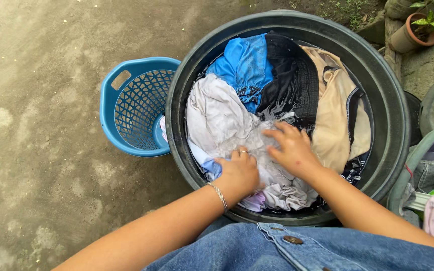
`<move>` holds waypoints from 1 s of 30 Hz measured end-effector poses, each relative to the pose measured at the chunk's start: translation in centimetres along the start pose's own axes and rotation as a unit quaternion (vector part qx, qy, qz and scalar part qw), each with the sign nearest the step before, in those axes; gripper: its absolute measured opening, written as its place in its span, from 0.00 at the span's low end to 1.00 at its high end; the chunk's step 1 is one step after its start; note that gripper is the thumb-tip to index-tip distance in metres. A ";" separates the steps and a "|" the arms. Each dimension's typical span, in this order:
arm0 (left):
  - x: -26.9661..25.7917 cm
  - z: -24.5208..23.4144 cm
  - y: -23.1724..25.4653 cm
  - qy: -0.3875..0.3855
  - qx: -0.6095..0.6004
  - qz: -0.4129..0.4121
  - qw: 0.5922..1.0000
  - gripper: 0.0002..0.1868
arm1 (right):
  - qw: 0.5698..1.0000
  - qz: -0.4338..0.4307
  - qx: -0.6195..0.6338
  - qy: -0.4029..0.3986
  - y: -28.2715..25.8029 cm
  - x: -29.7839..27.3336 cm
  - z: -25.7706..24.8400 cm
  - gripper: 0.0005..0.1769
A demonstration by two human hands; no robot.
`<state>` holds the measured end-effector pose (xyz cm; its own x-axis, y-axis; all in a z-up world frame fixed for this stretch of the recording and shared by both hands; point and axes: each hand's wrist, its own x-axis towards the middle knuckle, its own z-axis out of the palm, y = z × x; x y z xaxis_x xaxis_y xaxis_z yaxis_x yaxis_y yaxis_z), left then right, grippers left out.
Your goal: The person washes clothes by hand in a large basin, applying soap from a bar and scrubbing a striped shirt vigorously while adding water and detergent from a packet.
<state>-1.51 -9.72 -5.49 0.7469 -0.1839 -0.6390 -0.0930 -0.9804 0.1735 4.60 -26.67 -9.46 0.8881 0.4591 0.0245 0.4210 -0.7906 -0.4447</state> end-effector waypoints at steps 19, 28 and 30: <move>-0.2 -8.1 -2.9 0.392 -0.349 0.133 0.841 0.18 | 0.995 0.023 0.095 -0.021 -4.3 -2.0 -2.7 0.47; -4.6 -16.1 -6.2 0.519 -0.436 0.209 0.705 0.16 | 0.929 -0.082 0.331 0.145 -10.0 -0.1 -8.0 0.16; -3.0 -15.3 -7.2 0.461 -0.383 0.157 0.785 0.16 | 0.964 0.052 0.236 0.115 -10.1 0.3 -8.0 0.23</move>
<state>6.97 -1.03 6.62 0.9584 0.0672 0.2775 -0.2079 -0.5019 0.8396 2.14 -21.79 2.18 0.9614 0.2423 0.1304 0.2438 -0.5305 -0.8119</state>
